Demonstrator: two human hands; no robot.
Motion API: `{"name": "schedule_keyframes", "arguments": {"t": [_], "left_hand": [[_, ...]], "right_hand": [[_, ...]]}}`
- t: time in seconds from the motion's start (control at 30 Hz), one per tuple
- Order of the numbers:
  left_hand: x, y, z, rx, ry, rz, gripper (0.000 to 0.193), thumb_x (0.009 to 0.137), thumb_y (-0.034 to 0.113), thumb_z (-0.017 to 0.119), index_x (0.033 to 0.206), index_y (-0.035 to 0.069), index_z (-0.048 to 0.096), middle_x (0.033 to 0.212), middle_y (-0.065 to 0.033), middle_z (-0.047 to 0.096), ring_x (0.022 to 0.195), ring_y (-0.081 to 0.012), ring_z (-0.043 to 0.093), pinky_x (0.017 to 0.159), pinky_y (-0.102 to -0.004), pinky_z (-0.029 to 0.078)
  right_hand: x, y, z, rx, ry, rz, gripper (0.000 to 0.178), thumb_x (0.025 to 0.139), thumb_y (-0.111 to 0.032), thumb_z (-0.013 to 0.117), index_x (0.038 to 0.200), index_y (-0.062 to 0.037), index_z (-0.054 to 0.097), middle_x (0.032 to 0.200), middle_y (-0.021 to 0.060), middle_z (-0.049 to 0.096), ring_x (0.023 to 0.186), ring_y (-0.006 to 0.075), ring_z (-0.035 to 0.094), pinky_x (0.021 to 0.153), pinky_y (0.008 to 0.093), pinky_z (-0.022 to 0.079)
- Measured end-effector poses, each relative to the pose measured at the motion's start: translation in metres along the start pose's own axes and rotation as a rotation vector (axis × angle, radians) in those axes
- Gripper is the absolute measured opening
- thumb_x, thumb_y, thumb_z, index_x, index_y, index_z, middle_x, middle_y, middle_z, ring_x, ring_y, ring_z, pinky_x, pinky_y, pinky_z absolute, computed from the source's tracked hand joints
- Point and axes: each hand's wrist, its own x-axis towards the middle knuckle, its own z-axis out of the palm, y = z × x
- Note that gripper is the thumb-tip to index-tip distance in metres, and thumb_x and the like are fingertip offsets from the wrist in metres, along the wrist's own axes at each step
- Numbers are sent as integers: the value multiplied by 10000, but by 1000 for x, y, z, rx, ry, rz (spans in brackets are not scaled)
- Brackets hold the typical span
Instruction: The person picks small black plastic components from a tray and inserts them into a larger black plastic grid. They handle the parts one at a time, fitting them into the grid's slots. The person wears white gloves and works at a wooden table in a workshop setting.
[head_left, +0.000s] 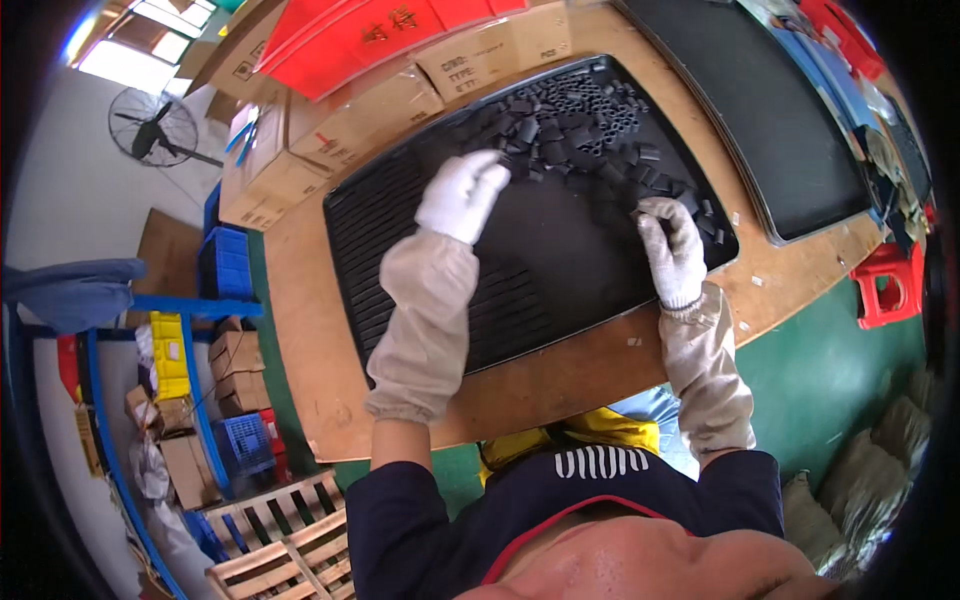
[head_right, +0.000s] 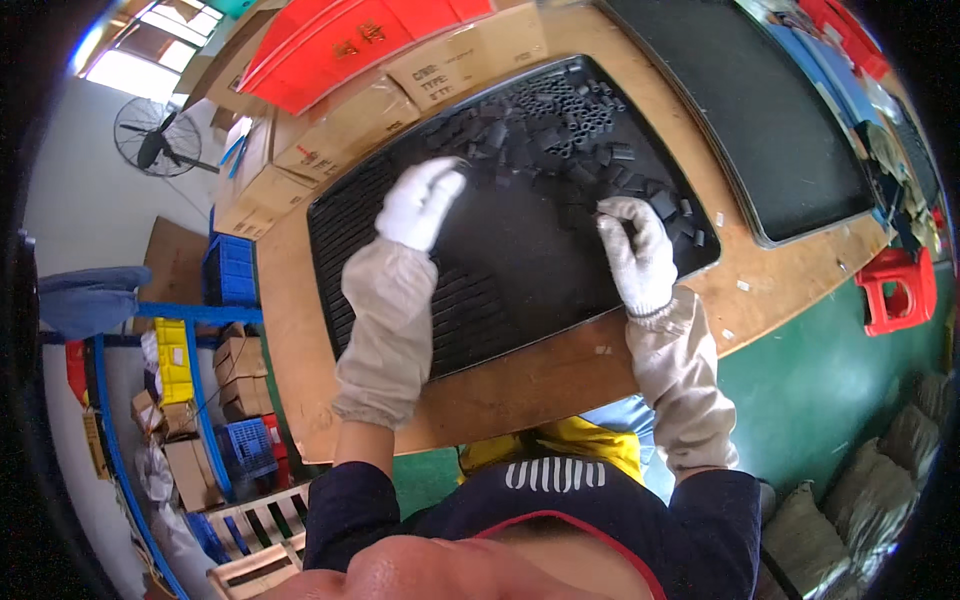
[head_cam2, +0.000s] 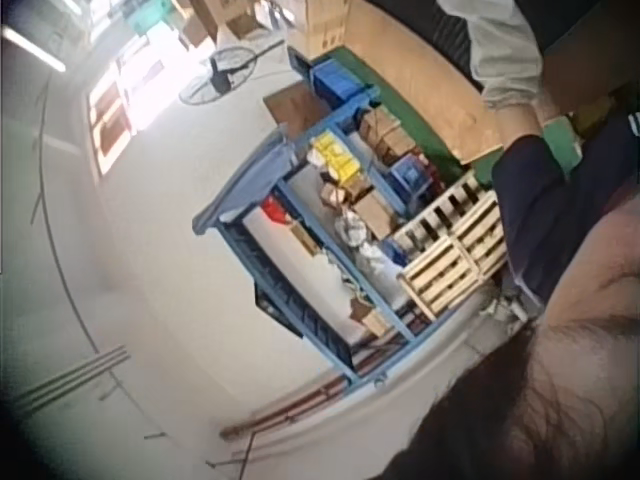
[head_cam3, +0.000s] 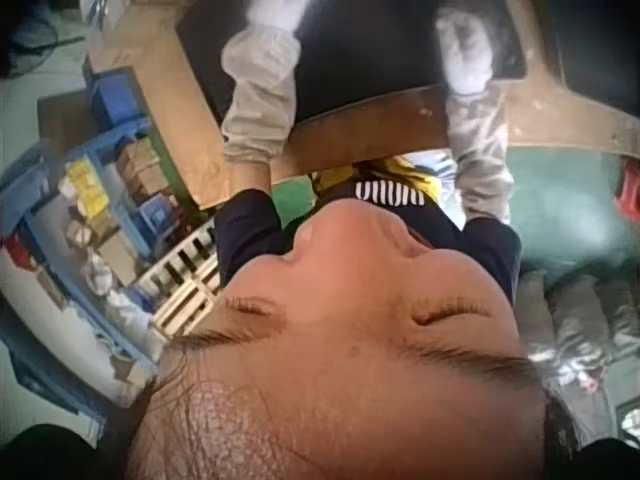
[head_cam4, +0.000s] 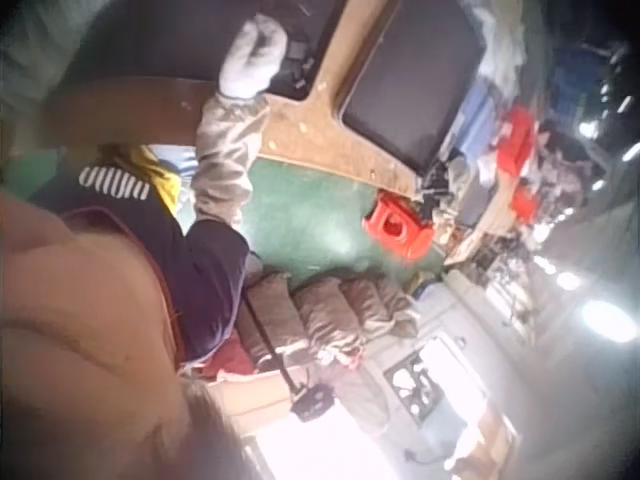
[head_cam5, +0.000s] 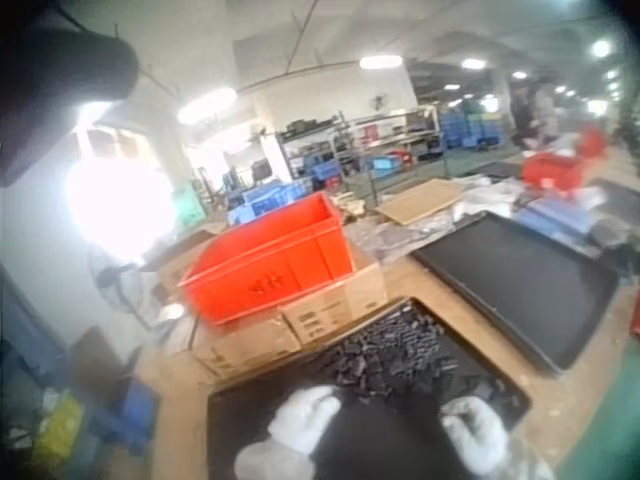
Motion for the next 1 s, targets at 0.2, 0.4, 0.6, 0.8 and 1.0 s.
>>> {"name": "schedule_keyframes", "arguments": {"t": [0.2, 0.4, 0.6, 0.8, 1.0], "left_hand": [[39, -102, -67, 626, 26, -139, 271, 904, 342, 685, 1146, 227, 730, 1037, -171, 628, 969, -352, 646, 876, -395, 519], [54, -97, -47, 850, -105, -272, 267, 900, 325, 692, 1153, 244, 728, 1107, -172, 621, 1068, -351, 635, 937, -383, 514], [55, -74, -45, 992, -127, -399, 296, 908, 258, 653, 1202, 256, 682, 1214, -164, 575, 1158, -361, 586, 967, -414, 509], [22, -27, -17, -956, -57, -627, 461, 978, 421, 619, 1357, 160, 594, 886, 14, 583, 670, -81, 455, 571, -236, 398], [-29, 58, 54, -1387, -488, -713, 843, 965, 719, 310, 1518, 86, 370, 1070, -139, 660, 559, -86, 372, 491, -211, 327]], "right_hand": [[2, -6, 3, 147, 39, -11, 181, 960, -66, 618, 1118, 22, 632, 1047, 91, 674, 979, 166, 629, 900, 279, 485], [3, 4, 0, 141, -16, 65, 179, 963, -76, 616, 1123, 1, 639, 1061, 83, 673, 977, 151, 629, 887, 277, 491], [3, 6, 3, 89, -17, 20, 184, 935, -81, 635, 1098, 4, 653, 1053, 120, 687, 993, 220, 656, 905, 307, 492], [5, -3, 0, 12, -66, -85, 148, 928, -94, 646, 1049, -12, 666, 1030, 132, 706, 975, 243, 686, 867, 322, 527], [6, -13, 3, -194, -116, -301, 302, 857, -148, 721, 1140, -65, 658, 1134, 130, 663, 1057, 315, 645, 908, 381, 521]]}}
